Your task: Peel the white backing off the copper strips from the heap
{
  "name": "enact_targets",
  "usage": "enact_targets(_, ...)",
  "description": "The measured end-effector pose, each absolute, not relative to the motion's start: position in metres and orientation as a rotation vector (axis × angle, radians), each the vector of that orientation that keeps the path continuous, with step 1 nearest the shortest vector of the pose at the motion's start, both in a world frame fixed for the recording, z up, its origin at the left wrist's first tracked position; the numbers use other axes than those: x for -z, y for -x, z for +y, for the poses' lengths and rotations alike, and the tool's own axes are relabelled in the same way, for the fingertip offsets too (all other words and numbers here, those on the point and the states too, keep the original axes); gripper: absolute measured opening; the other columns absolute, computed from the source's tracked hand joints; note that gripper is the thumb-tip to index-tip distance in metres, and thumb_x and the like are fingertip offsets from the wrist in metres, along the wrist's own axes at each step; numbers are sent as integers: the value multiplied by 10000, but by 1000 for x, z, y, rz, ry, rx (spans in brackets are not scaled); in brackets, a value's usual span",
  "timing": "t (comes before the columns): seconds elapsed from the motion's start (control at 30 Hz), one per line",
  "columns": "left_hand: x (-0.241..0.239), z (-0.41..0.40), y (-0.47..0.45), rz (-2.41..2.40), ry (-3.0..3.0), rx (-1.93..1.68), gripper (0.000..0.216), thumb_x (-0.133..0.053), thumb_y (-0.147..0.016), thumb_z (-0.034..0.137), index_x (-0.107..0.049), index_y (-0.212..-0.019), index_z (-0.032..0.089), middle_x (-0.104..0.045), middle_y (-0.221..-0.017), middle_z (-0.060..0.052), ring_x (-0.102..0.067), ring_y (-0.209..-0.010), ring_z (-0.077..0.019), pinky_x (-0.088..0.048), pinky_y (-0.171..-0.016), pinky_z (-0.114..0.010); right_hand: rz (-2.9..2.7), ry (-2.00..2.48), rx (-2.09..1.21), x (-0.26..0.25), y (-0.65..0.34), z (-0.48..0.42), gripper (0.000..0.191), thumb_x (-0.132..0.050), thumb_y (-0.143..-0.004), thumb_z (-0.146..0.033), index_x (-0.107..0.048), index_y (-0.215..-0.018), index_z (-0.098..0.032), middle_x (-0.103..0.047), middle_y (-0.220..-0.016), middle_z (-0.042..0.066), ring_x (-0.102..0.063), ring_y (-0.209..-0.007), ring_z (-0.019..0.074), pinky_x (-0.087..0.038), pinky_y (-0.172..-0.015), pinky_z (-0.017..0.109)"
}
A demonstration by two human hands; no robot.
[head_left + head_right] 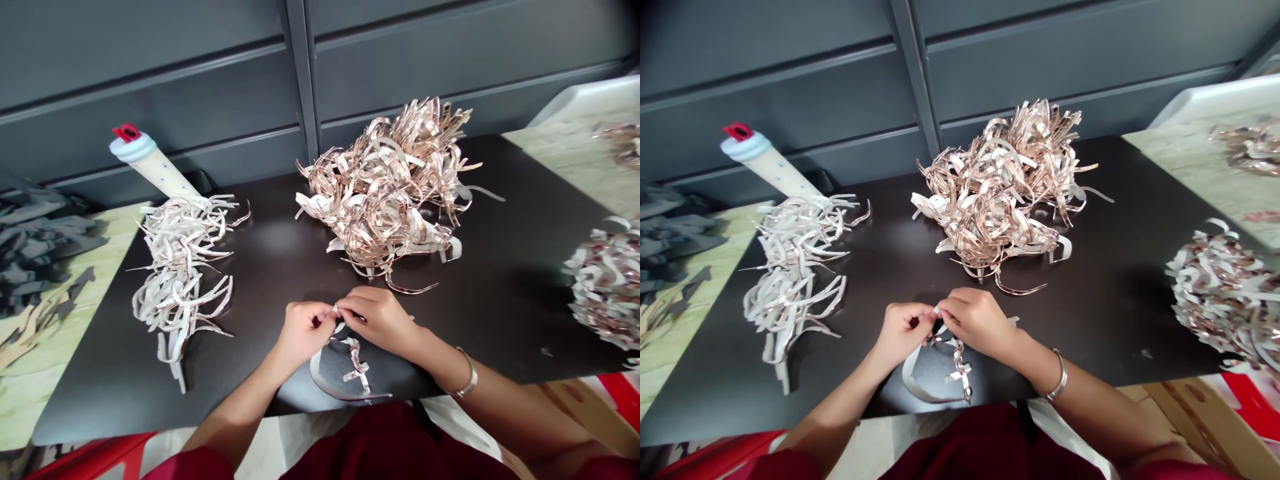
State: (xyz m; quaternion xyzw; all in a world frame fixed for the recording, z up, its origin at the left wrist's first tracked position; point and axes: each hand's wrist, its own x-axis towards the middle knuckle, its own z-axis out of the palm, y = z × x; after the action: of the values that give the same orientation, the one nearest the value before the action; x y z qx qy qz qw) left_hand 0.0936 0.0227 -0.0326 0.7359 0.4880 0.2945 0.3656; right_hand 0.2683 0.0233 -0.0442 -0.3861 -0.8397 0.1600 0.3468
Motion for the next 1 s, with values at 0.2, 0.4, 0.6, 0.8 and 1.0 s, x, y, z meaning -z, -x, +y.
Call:
enact_targets(0.2,34,21,-96,1225,-1935,-704,309,-500,-789,150,-587,-493,151,-539,-389,29,-451,-355,-66,-341,-429,-180,-2281,1068,-153,39,-263,20,274,-444,-832,-89,-547,-588,-158,-520,-588,25,-461,-567,133,-318,-519,258)
enact_targets(0.4,27,28,-88,1000,-1809,-723,268,-531,-853,271,-695,-688,136,-616,-496,-12,-543,-430,-93,-395,-462,-186,-1620,1119,-1249,34,-267,28,98,-576,-705,-176,-564,-610,-157,-515,-541,-31,-418,-483,74,-323,-459,195)
enact_targets(0.6,16,34,-77,904,-1934,-750,382,-518,-889,387,-684,-653,137,-606,-528,-27,-535,-479,-96,-386,-487,-194,-1324,847,-1761,31,-269,28,255,-659,-759,-381,-656,-762,-125,-610,-637,11,-497,-522,83,-398,-489,202)
enact_targets(0.8,17,35,-73,890,-2007,-697,326,-527,-891,311,-669,-650,144,-603,-542,-11,-533,-493,-91,-379,-508,-193,-1586,943,-1317,30,-267,25,229,-683,-775,-345,-687,-693,-131,-610,-660,25,-496,-556,87,-357,-491,206)
enact_targets(1.0,5,29,-75,1160,-2107,-741,135,-672,-775,289,-650,-811,161,-674,-780,-38,-614,-741,-158,-435,-695,-239,-1523,911,-1520,23,-270,26,210,-714,-740,-326,-689,-671,-130,-647,-649,25,-567,-584,111,-430,-550,219)
